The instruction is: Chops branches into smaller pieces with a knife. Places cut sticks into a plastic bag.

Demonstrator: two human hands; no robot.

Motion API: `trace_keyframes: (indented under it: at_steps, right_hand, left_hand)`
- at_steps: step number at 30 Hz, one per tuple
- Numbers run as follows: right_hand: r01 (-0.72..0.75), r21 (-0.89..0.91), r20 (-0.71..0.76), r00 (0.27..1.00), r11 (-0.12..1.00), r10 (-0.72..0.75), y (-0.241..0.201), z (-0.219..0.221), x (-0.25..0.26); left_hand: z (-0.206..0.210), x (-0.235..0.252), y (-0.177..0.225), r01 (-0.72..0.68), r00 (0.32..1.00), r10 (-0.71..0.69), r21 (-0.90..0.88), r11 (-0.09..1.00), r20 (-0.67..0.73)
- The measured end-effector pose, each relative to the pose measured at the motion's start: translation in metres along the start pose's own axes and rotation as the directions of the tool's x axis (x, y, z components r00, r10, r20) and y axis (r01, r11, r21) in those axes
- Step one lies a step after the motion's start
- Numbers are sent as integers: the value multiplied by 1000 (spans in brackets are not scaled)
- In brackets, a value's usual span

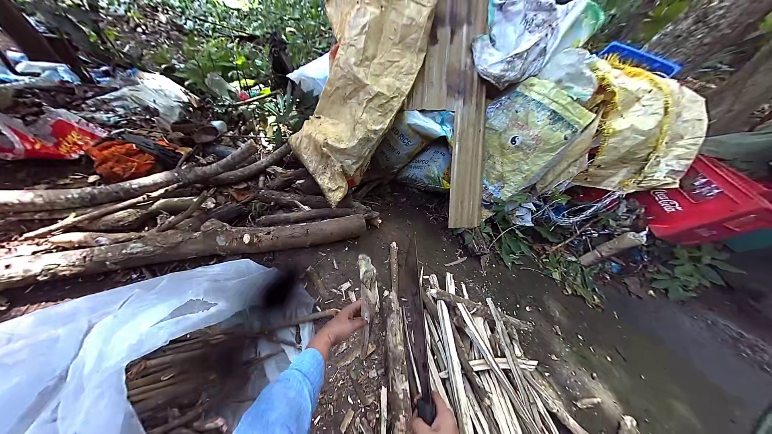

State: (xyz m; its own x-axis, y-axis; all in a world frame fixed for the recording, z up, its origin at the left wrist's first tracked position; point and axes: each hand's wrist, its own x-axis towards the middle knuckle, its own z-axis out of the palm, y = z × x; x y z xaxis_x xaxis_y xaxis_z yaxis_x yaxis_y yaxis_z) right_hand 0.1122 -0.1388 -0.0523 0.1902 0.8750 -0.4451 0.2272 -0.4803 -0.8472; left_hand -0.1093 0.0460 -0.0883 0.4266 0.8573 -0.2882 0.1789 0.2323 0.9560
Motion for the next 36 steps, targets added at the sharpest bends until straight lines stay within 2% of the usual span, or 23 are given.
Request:
trace_keyframes:
  at_steps: [2,6,8,10,13,16,18,21,24,26,29,31,33,34,36]
  right_hand:
    - [41,-28,-2,999,999,-41,-19,-7,-4]
    - [-10,-84,78,997,996,17,-19,-5,-10]
    - [-39,-82,106,993,996,47,-9,2,-12]
    - [-64,-89,121,990,994,75,-2,7,-13]
    - [-67,-95,97,992,993,77,-10,6,-14]
    - [30,-65,34,999,997,-28,-36,-7,-22]
    - [155,-33,-2,988,987,-156,-58,-18,-32]
    - [362,28,-75,930,932,-359,-83,-26,-45]
    - [438,-33,-87,894,899,-439,-94,-23,-55]
    - [373,-189,-38,921,908,-387,-93,-18,-56]
    - [114,-445,97,992,888,-79,-95,-12,-47]
    - [48,-487,110,994,872,6,-94,-6,-43]
    - [39,-419,125,992,907,15,-94,-4,-45]
    - [38,-325,141,990,945,8,-92,-4,-45]
    - [9,10,207,978,1000,-11,-89,-6,-49]
  left_hand:
    - [7,4,-5,6,1000,-6,-15,1000,-16]
    - [19,2,-1,13,998,-14,-27,1000,-55]
    - [25,-1,4,33,994,-29,35,999,-102]
    - [32,0,4,55,977,-27,127,990,-212]
    - [34,1,7,87,947,-6,239,967,-321]
    - [33,-1,16,117,960,-37,279,953,-277]
    - [33,-3,18,117,975,-50,307,944,-217]
    - [35,-3,20,92,987,-42,334,938,-154]
    - [38,-1,20,80,991,-38,356,931,-126]
    - [40,-1,21,79,993,-40,371,925,-113]
    - [42,-1,21,84,993,-46,388,918,-106]
    - [42,-1,19,83,993,-47,374,923,-105]
    - [41,-2,18,80,993,-45,357,931,-105]
    - [40,-3,17,71,994,-38,347,935,-101]
    - [38,-4,15,50,996,-21,336,941,-90]
